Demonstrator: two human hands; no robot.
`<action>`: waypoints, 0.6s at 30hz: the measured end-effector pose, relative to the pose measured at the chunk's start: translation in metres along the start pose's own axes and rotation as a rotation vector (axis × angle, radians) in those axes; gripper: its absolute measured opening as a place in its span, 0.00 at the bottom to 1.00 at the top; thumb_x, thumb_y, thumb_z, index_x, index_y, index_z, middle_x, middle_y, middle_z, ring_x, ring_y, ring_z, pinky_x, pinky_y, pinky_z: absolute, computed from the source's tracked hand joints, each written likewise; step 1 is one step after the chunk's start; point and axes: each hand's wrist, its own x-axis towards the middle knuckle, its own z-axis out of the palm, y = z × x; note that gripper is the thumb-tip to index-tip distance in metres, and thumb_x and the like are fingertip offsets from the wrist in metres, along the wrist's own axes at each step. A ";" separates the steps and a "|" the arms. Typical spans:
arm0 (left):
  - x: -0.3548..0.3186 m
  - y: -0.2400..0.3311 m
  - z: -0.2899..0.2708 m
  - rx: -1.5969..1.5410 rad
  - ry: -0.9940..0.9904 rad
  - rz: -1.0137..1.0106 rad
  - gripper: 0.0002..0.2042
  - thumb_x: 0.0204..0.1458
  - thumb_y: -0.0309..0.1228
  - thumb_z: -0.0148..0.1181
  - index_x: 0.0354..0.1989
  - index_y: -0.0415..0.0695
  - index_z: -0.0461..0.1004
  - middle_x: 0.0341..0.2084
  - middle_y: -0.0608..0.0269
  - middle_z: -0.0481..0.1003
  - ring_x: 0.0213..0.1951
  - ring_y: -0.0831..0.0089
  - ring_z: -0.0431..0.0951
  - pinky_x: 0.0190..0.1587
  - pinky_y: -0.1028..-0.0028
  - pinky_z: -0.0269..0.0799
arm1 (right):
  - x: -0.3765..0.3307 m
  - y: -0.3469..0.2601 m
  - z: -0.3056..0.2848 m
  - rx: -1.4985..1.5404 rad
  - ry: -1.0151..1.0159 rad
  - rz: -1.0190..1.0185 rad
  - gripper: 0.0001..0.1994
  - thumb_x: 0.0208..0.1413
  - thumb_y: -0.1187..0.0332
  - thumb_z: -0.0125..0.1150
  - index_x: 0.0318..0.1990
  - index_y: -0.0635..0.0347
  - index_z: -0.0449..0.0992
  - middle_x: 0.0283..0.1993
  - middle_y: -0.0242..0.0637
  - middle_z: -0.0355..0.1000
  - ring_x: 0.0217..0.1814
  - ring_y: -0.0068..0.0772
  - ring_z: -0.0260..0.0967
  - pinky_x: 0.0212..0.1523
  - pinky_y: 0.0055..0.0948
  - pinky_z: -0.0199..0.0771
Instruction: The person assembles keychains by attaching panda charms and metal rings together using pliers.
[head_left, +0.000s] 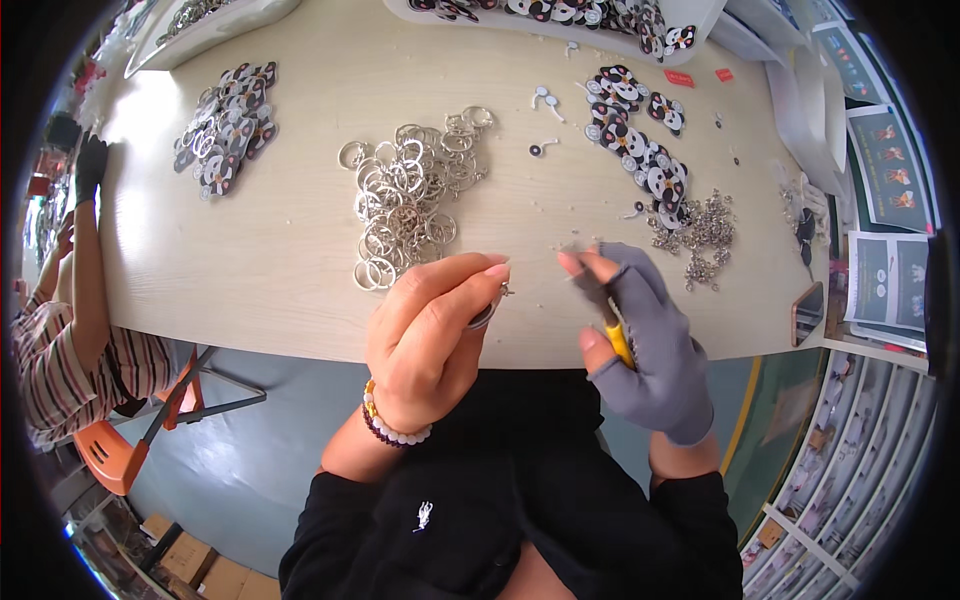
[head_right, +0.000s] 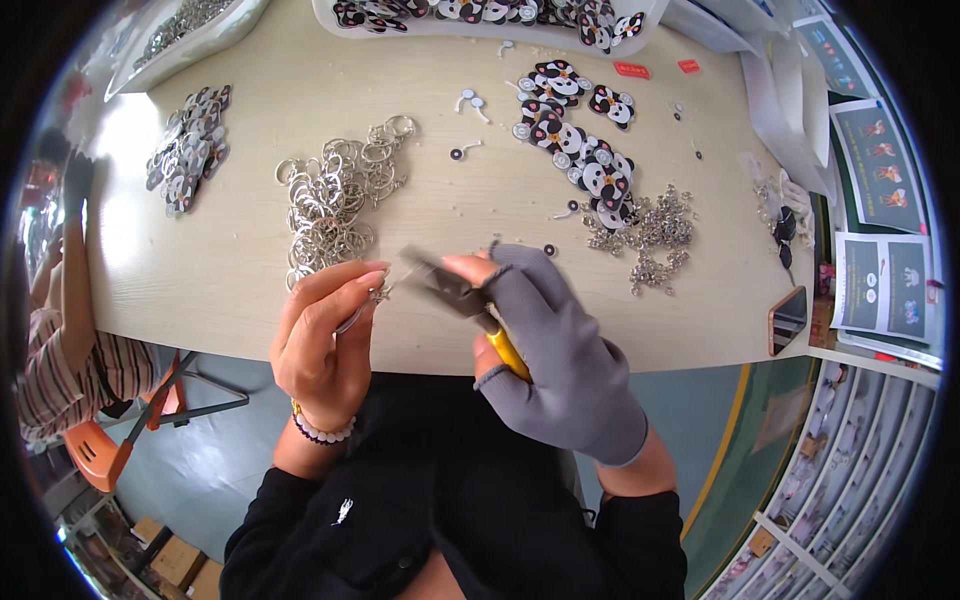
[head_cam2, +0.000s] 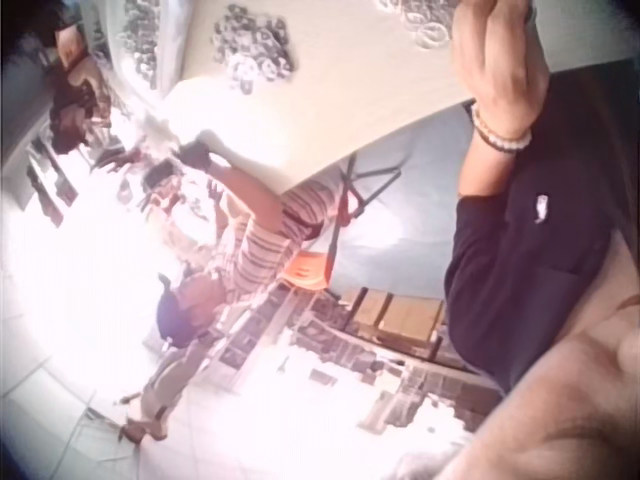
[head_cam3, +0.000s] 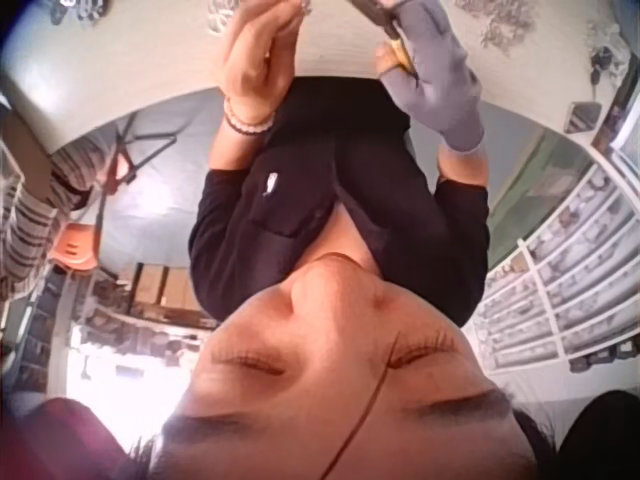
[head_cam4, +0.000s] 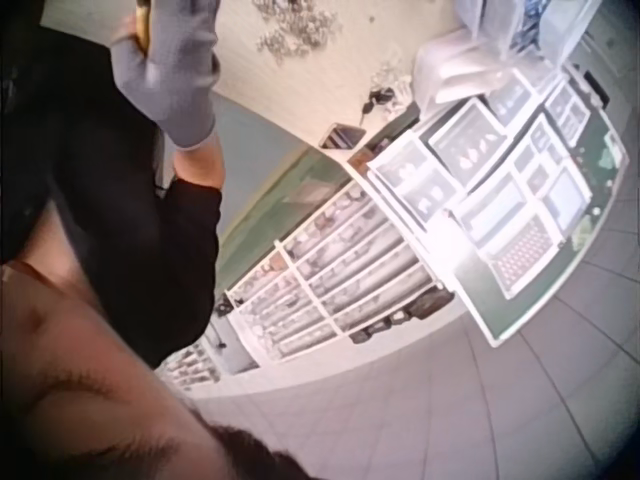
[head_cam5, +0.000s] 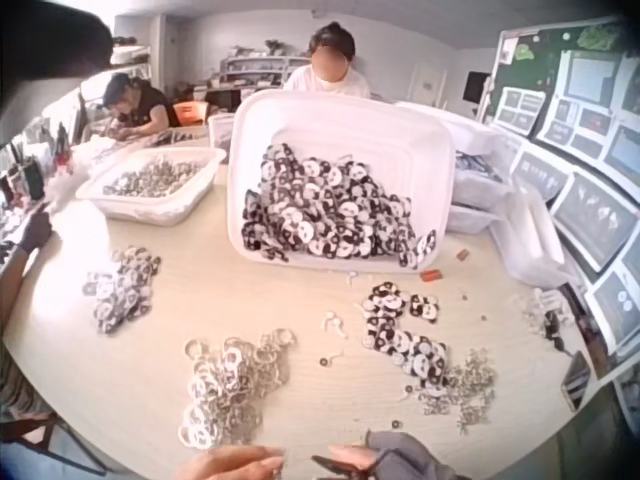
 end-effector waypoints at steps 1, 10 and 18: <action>0.001 0.001 -0.001 0.007 -0.004 0.000 0.18 0.31 0.10 0.57 0.37 0.34 0.74 0.34 0.52 0.76 0.31 0.64 0.77 0.31 0.73 0.72 | 0.000 -0.003 -0.001 -0.329 0.048 -0.085 0.30 0.41 0.76 0.58 0.58 0.62 0.64 0.49 0.45 0.63 0.48 0.43 0.64 0.50 0.38 0.66; 0.003 0.007 -0.001 -0.032 -0.037 -0.006 0.16 0.32 0.10 0.57 0.35 0.34 0.74 0.33 0.51 0.76 0.31 0.63 0.77 0.30 0.73 0.72 | 0.003 -0.014 -0.002 -0.860 0.021 -0.244 0.33 0.31 0.74 0.63 0.54 0.61 0.68 0.42 0.41 0.65 0.41 0.43 0.63 0.43 0.37 0.64; 0.002 0.008 -0.001 -0.092 -0.102 -0.059 0.13 0.38 0.11 0.59 0.35 0.35 0.73 0.33 0.52 0.76 0.30 0.64 0.77 0.30 0.74 0.72 | 0.000 -0.001 -0.001 -0.800 0.028 -0.241 0.25 0.33 0.73 0.62 0.46 0.63 0.70 0.35 0.39 0.66 0.34 0.40 0.65 0.35 0.36 0.70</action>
